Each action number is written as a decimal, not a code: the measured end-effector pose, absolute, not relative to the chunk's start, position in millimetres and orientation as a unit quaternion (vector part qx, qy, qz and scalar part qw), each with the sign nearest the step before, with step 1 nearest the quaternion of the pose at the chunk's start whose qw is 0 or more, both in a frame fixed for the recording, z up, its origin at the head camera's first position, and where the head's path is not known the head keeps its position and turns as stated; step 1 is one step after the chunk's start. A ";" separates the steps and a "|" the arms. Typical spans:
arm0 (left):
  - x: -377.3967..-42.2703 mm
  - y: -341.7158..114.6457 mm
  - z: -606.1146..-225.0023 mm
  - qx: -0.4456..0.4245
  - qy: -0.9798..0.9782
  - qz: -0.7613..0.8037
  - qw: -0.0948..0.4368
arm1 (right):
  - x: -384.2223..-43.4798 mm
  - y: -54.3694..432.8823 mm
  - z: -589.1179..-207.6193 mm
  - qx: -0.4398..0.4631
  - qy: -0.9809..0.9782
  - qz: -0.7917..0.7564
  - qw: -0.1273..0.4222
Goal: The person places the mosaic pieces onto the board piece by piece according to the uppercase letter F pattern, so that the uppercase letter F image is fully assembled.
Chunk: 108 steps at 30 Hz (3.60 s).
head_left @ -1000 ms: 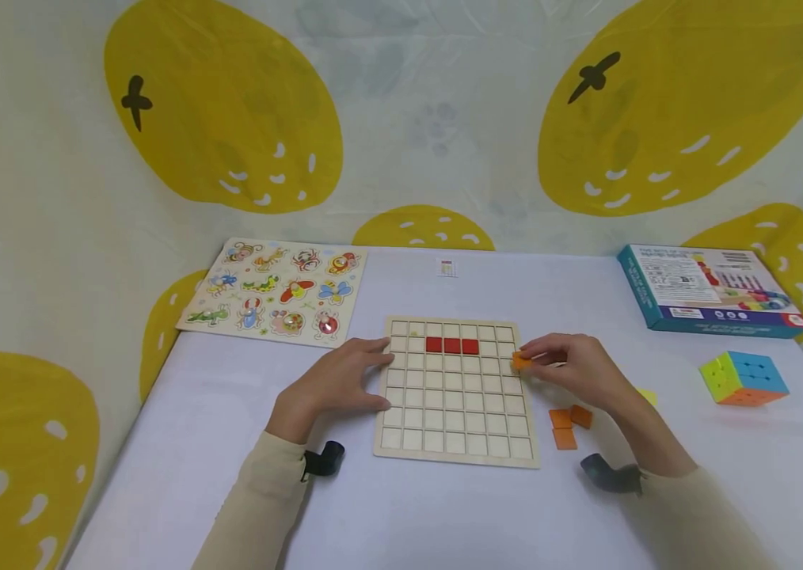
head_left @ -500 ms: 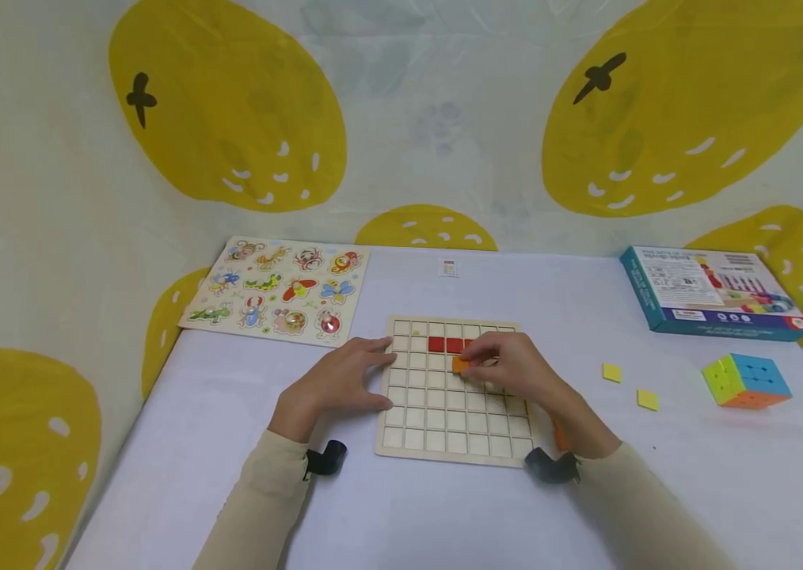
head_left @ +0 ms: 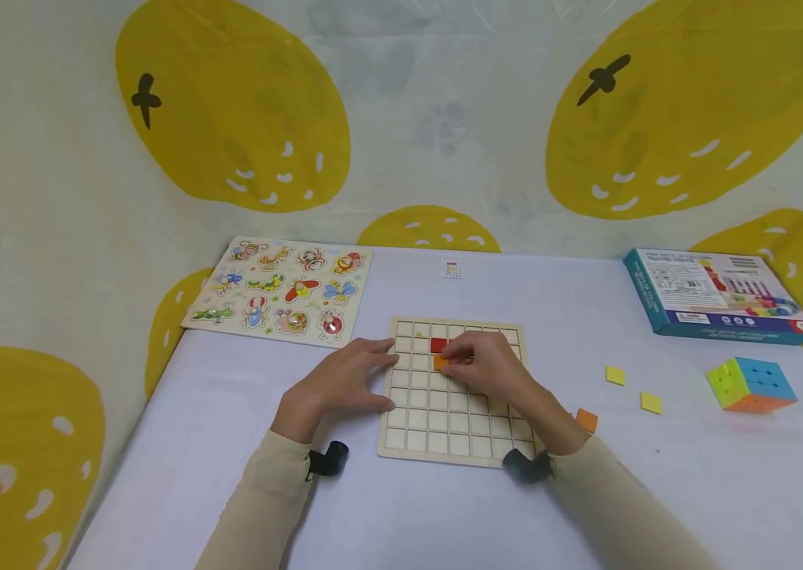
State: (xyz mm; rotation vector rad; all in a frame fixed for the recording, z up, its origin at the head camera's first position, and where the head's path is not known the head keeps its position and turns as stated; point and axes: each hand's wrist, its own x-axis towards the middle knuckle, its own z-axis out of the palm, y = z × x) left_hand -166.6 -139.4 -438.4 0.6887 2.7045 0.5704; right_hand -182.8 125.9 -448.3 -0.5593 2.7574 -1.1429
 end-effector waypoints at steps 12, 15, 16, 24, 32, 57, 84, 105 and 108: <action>-166.8 -138.6 -438.4 0.241 0.939 0.198 0.145 | -185.0 118.8 -445.6 -0.199 0.921 -0.330 0.051; -166.9 -138.7 -439.2 0.241 0.940 0.196 0.143 | -185.4 118.3 -445.7 -0.198 0.923 -0.327 0.050; -166.9 -138.9 -439.5 0.241 0.940 0.195 0.143 | -185.5 118.2 -445.7 -0.199 0.923 -0.326 0.050; -167.4 -139.6 -441.5 0.241 0.941 0.191 0.141 | -185.5 117.7 -446.2 -0.187 0.926 -0.322 0.061; -168.1 -139.4 -442.0 0.243 0.940 0.193 0.139 | -187.6 117.9 -447.9 -0.178 0.926 -0.324 0.073; -168.3 -141.8 -443.8 0.250 0.940 0.189 0.136 | -166.1 195.6 -426.2 -0.125 0.934 -0.329 0.055; -167.7 -141.2 -441.2 0.249 0.938 0.195 0.140 | -96.7 308.2 -441.8 -0.047 0.949 -0.281 0.134; -167.1 -141.6 -442.9 0.251 0.939 0.196 0.133 | -102.5 307.4 -446.1 -0.038 0.955 -0.268 0.120; -166.7 -141.7 -441.9 0.247 0.939 0.197 0.134 | -104.3 306.3 -442.9 -0.033 0.953 -0.284 0.097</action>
